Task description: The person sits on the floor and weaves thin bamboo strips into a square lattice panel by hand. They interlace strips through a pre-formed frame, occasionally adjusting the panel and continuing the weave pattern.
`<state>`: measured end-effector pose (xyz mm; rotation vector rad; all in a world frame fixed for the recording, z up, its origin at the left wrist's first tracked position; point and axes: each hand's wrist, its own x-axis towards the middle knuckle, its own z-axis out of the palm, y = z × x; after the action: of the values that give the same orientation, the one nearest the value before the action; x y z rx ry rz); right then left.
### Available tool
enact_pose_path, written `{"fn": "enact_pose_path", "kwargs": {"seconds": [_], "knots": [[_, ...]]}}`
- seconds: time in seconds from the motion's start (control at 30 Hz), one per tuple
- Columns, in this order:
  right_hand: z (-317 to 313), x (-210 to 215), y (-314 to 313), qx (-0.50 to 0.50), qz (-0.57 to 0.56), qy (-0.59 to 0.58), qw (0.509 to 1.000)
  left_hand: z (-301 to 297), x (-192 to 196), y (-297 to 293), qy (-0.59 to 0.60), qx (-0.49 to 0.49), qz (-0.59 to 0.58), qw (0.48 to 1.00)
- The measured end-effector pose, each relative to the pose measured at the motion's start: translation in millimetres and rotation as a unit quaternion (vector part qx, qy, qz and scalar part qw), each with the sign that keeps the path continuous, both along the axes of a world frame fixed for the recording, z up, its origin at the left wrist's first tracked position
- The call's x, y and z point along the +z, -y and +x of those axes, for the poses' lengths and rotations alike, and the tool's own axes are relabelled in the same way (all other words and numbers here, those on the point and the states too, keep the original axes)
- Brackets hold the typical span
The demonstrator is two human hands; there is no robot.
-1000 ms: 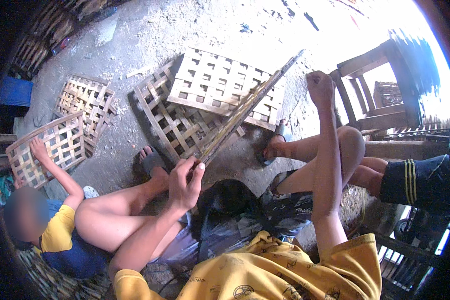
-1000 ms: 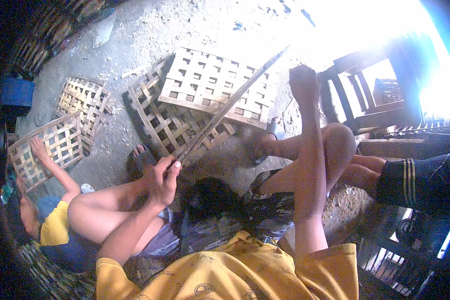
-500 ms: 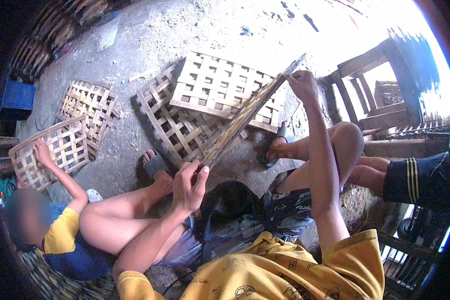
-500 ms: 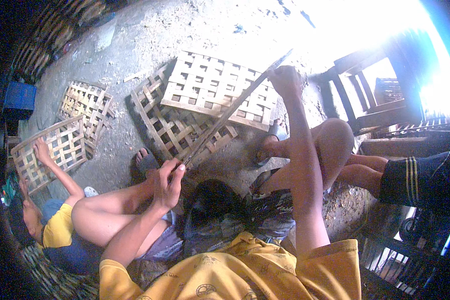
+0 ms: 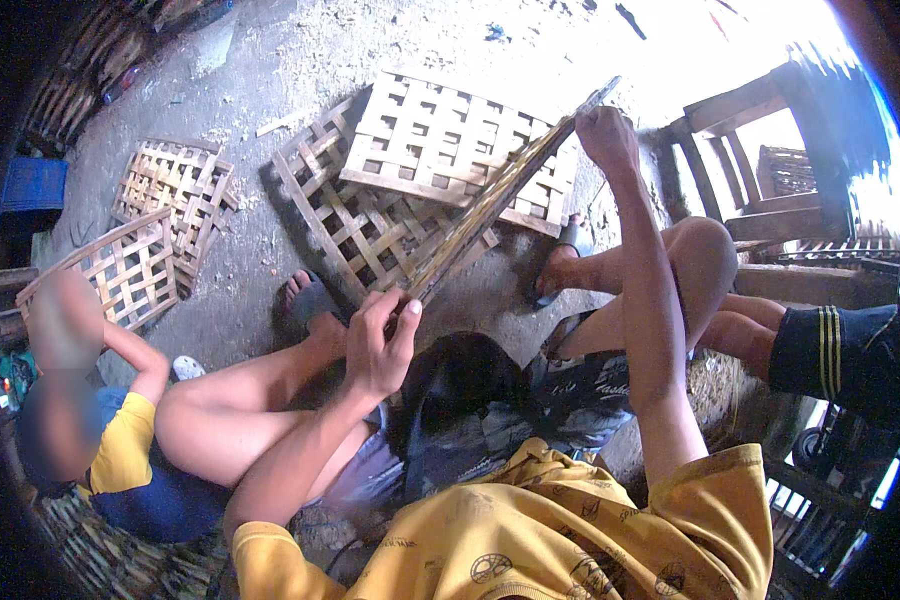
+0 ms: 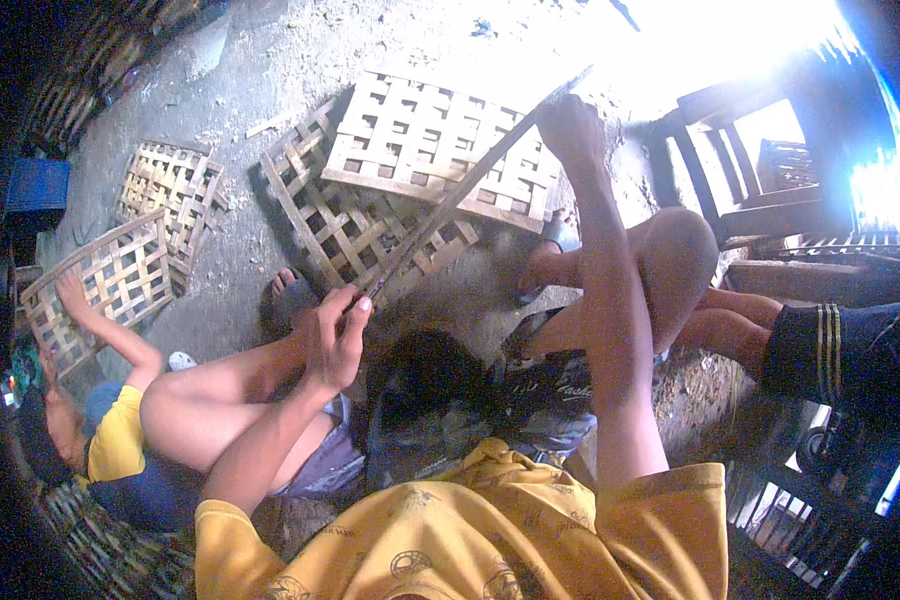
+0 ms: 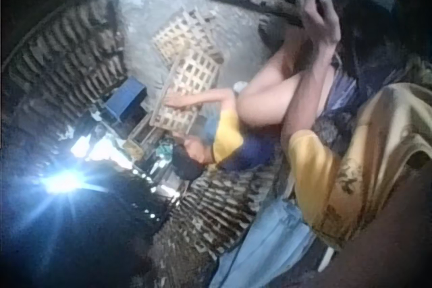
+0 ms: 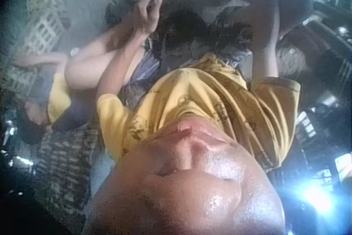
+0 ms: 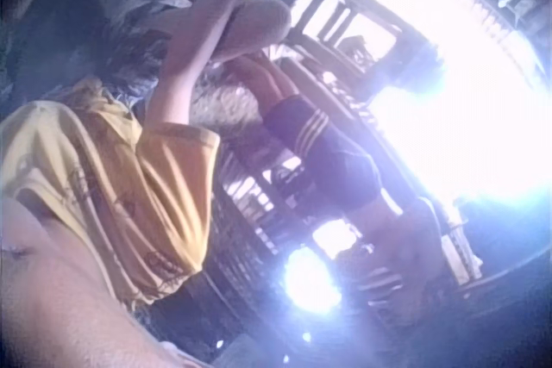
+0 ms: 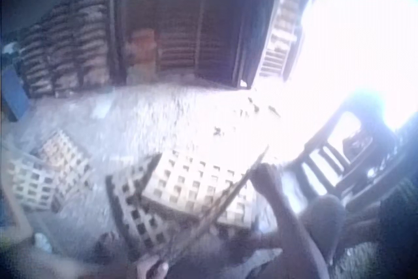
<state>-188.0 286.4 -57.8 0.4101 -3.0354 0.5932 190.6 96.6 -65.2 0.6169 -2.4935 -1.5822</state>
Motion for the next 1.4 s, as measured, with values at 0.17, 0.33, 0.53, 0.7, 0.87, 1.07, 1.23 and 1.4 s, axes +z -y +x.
{"fn": "enact_pose_path", "kwargs": {"seconds": [0.17,0.33,0.53,0.7,0.87,1.07,1.23,1.4], "knots": [[-23,-6,-20,0.0,-0.084,0.029,0.996,-9,-2,4,-0.001,-0.017,0.022,1.0],[-27,-17,-16,0.0,-0.223,0.019,0.975,-24,-9,42,0.026,-0.013,0.16,0.987],[9,-14,7,0.085,-0.243,0.08,0.963,-40,-11,70,0.005,0.107,0.2,0.974],[47,-21,48,0.168,-0.185,0.091,0.964,-43,-5,93,-0.012,0.108,0.241,0.965],[60,-7,58,0.237,-0.176,0.035,0.955,-54,24,104,-0.067,0.108,0.248,0.96],[87,2,67,0.297,-0.186,0.016,0.937,-65,51,128,-0.196,0.161,0.276,0.927],[129,-12,83,0.371,-0.171,0.044,0.912,-84,70,141,-0.242,0.284,0.247,0.894],[157,-10,93,0.411,-0.131,0.117,0.894,-92,83,156,-0.294,0.285,0.239,0.881]]}}
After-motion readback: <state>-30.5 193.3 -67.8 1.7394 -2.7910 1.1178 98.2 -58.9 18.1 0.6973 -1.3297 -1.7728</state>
